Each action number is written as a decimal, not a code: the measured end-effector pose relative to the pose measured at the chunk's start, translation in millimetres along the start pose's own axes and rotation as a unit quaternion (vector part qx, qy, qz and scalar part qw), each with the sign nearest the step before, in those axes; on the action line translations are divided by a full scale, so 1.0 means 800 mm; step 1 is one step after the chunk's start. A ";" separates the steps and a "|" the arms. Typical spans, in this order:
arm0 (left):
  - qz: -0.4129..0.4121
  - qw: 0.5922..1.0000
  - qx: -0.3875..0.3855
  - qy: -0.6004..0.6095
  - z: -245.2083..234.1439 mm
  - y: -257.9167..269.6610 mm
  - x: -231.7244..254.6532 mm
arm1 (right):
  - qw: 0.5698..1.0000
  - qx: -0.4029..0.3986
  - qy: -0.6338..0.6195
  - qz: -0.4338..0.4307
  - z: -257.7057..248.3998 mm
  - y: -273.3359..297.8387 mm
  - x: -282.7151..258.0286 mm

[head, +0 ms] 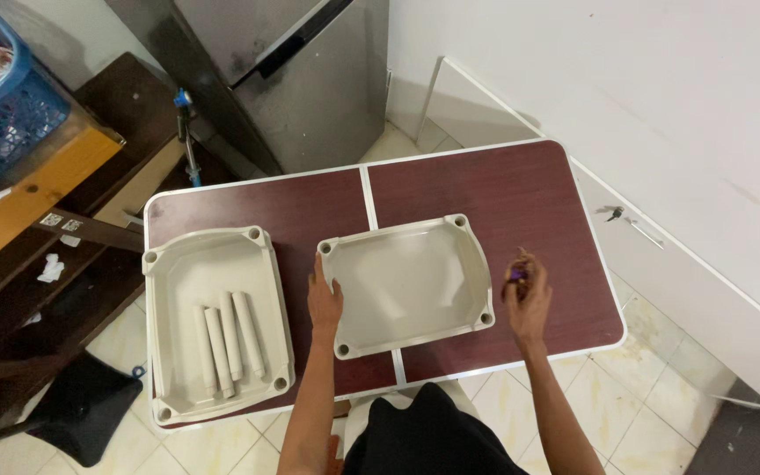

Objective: The person assembles a white plastic stool by inserting cylindrical legs into the seat base. They then wipe the seat surface with a patterned cloth.

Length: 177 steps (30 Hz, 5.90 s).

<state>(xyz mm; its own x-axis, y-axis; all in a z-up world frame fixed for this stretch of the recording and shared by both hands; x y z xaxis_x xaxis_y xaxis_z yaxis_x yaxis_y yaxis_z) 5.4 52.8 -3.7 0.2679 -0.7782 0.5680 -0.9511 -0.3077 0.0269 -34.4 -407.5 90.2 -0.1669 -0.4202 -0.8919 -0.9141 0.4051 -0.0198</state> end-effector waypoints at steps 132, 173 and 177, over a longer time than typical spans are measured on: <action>-0.049 0.997 -0.051 -0.038 0.035 -0.007 -0.023 | 0.933 -0.264 0.228 -0.088 0.221 0.120 0.130; -0.086 0.990 -0.085 -0.071 0.037 -0.007 -0.026 | 0.927 -0.274 0.232 -0.113 0.219 0.092 0.119; -0.071 0.994 -0.068 -0.047 0.033 -0.008 -0.021 | 0.912 -0.283 0.266 -0.130 0.214 0.106 0.117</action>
<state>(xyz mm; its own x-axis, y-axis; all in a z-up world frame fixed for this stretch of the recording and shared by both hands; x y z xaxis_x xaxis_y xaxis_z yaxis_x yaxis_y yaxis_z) 11.0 53.5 -35.5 0.4073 -0.7826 0.4709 -0.9133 -0.3460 0.2149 -64.7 -273.5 -72.6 0.0641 -0.8376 -0.5426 -0.9676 -0.1852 0.1714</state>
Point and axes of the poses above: each hand's wrist, its own y-axis away from the middle knuckle, its own z-axis out of the palm, x = y × z, the point moved 9 cm from there along -y, towards the middle knuckle, and after that the axes turned 11 degrees about -y, right-handed, at the moved point
